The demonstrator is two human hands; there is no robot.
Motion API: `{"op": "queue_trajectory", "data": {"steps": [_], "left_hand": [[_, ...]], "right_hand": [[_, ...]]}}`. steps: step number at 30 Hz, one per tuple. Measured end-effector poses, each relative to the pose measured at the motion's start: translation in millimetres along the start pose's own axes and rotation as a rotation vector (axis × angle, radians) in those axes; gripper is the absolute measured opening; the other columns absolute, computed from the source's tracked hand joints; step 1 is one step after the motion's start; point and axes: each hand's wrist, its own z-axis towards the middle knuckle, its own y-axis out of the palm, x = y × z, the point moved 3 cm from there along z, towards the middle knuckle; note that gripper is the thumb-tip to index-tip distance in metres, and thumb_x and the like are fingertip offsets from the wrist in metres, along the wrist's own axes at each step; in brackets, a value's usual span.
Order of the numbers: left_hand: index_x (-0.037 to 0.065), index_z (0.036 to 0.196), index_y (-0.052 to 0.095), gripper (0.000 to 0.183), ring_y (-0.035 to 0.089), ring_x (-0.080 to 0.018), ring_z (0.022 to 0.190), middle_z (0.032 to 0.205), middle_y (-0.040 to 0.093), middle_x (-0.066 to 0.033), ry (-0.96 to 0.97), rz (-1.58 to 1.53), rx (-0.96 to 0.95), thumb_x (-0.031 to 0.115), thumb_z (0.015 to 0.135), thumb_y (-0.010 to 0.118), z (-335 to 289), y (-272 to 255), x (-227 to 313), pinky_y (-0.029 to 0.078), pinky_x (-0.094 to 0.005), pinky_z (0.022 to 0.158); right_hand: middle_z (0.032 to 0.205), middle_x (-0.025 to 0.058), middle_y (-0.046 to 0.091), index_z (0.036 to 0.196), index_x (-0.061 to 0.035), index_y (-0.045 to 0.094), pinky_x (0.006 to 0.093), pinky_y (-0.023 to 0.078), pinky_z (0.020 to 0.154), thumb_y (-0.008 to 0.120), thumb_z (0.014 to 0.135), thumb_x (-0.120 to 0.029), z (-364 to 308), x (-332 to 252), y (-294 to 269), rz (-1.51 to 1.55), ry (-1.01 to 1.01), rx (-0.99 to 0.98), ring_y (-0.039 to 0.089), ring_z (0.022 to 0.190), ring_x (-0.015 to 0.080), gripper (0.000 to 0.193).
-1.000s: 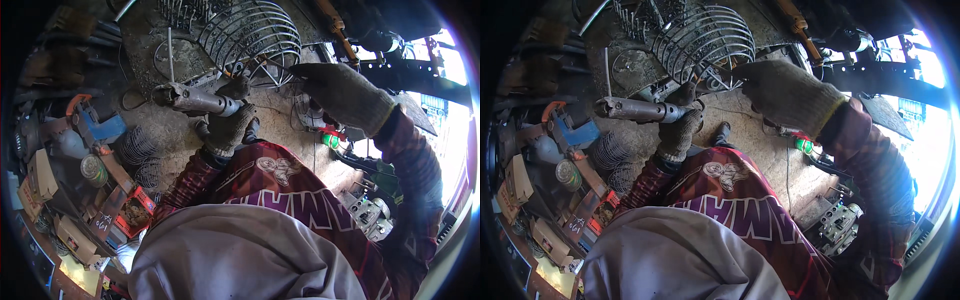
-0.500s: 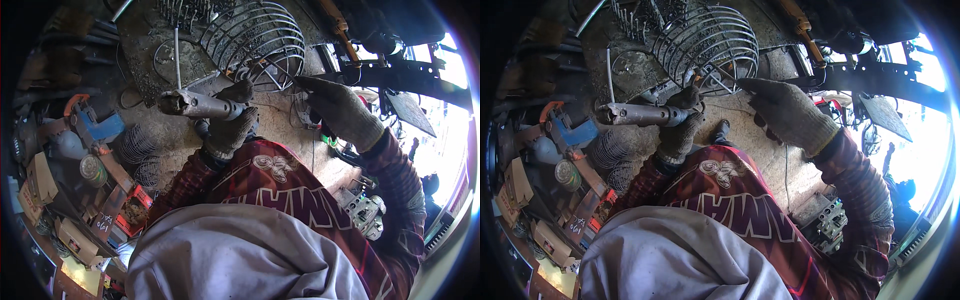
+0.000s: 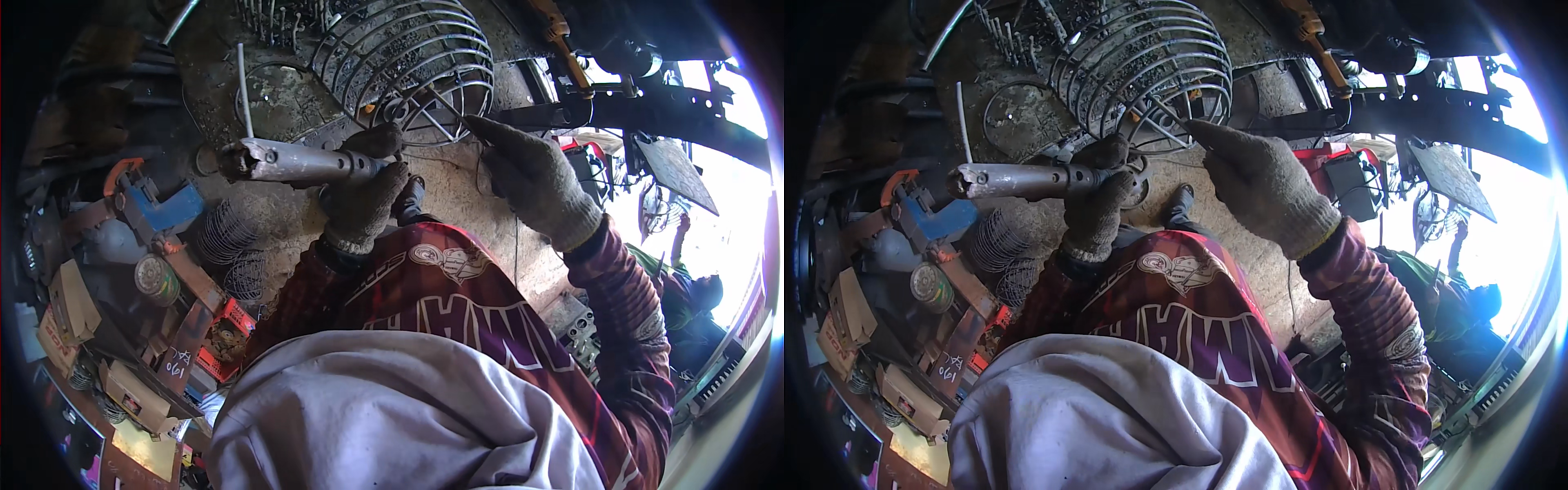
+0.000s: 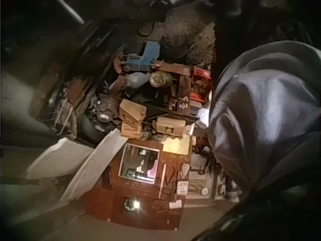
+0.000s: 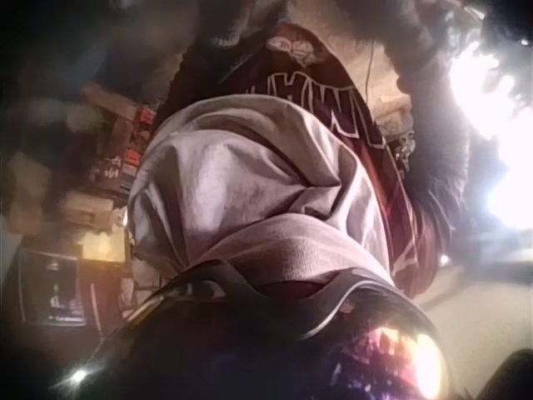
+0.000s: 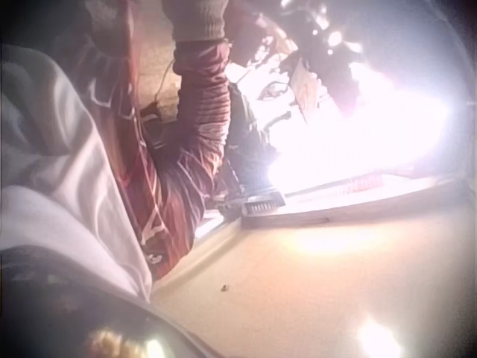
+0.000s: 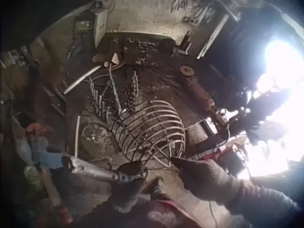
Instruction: The person assembles a metal cage structure by grinding a small metal part, welding components together, and tapping the structure with a hammer.
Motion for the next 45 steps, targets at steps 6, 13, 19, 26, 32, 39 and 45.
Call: {"op": "queue_trajectory", "data": {"steps": [6, 13, 19, 26, 32, 39, 45], "left_hand": [[0.003, 0.121, 0.061, 0.040, 0.066, -0.0165, 0.091, 0.113, 0.065, -0.0071, 0.080, 0.034, 0.041, 0.000, 0.085, 0.076, 12, -11, -7, 0.056, -0.0313, 0.078], [0.004, 0.124, 0.063, 0.045, 0.064, -0.0219, 0.109, 0.122, 0.066, -0.0097, -0.180, 0.126, 0.178, 0.006, 0.082, 0.077, 14, -20, 6, 0.056, -0.0382, 0.090], [0.002, 0.132, 0.059, 0.050, 0.060, -0.0239, 0.118, 0.135, 0.060, -0.0123, -0.235, 0.216, 0.146, 0.007, 0.084, 0.070, 9, -17, 18, 0.054, -0.0396, 0.096], [0.002, 0.128, 0.059, 0.044, 0.065, -0.0242, 0.107, 0.119, 0.067, -0.0107, -0.129, 0.292, 0.142, 0.004, 0.084, 0.067, 12, -26, 10, 0.054, -0.0397, 0.095], [0.003, 0.126, 0.060, 0.042, 0.066, -0.0239, 0.102, 0.118, 0.065, -0.0095, -0.047, 0.181, 0.295, 0.002, 0.083, 0.066, 1, 2, 22, 0.059, -0.0379, 0.085], [0.003, 0.127, 0.060, 0.047, 0.066, -0.0247, 0.107, 0.121, 0.065, -0.0102, -0.064, 0.248, 0.308, 0.003, 0.081, 0.070, -7, -7, 21, 0.058, -0.0426, 0.093], [0.001, 0.125, 0.059, 0.046, 0.066, -0.0230, 0.099, 0.116, 0.064, -0.0100, 0.005, 0.267, 0.495, 0.001, 0.079, 0.066, -9, 17, 18, 0.058, -0.0426, 0.091]], "right_hand": [[0.075, 0.0067, 0.066, 0.137, -0.0022, 0.060, 0.0296, 0.053, 0.063, 0.056, 0.099, -0.009, 1, 1, 0, 0.050, 0.036, -0.008, 0.062, 0.066, 0.0100, 0.039], [0.080, 0.0114, 0.069, 0.135, -0.0011, 0.060, 0.0319, 0.055, 0.068, 0.054, 0.100, -0.011, -13, -17, -8, -0.060, 0.026, -0.074, 0.067, 0.071, 0.0151, 0.037], [0.085, 0.0061, 0.069, 0.137, -0.0019, 0.058, 0.0290, 0.054, 0.069, 0.054, 0.099, -0.006, -81, -4, -50, 0.044, 0.148, 0.017, 0.065, 0.073, 0.0109, 0.039], [0.097, 0.0079, 0.072, 0.138, -0.0103, 0.060, 0.0320, 0.054, 0.077, 0.060, 0.098, -0.025, 10, 126, -93, 0.037, 0.224, 0.352, 0.067, 0.085, 0.0144, 0.043], [0.107, 0.0140, 0.073, 0.135, -0.0137, 0.062, 0.0367, 0.056, 0.083, 0.063, 0.096, -0.035, 154, 172, -79, -0.346, -0.249, 0.477, 0.071, 0.101, 0.0250, 0.044], [0.130, 0.0261, 0.061, 0.132, -0.0117, 0.061, 0.0490, 0.052, 0.091, 0.065, 0.091, -0.040, 194, 119, -102, -0.517, -0.007, 0.068, 0.063, 0.115, 0.0401, 0.050], [0.112, 0.0148, 0.070, 0.125, -0.0095, 0.066, 0.0404, 0.055, 0.087, 0.066, 0.093, -0.026, 142, 128, -105, -0.298, -0.637, 0.779, 0.067, 0.105, 0.0324, 0.037]]}}
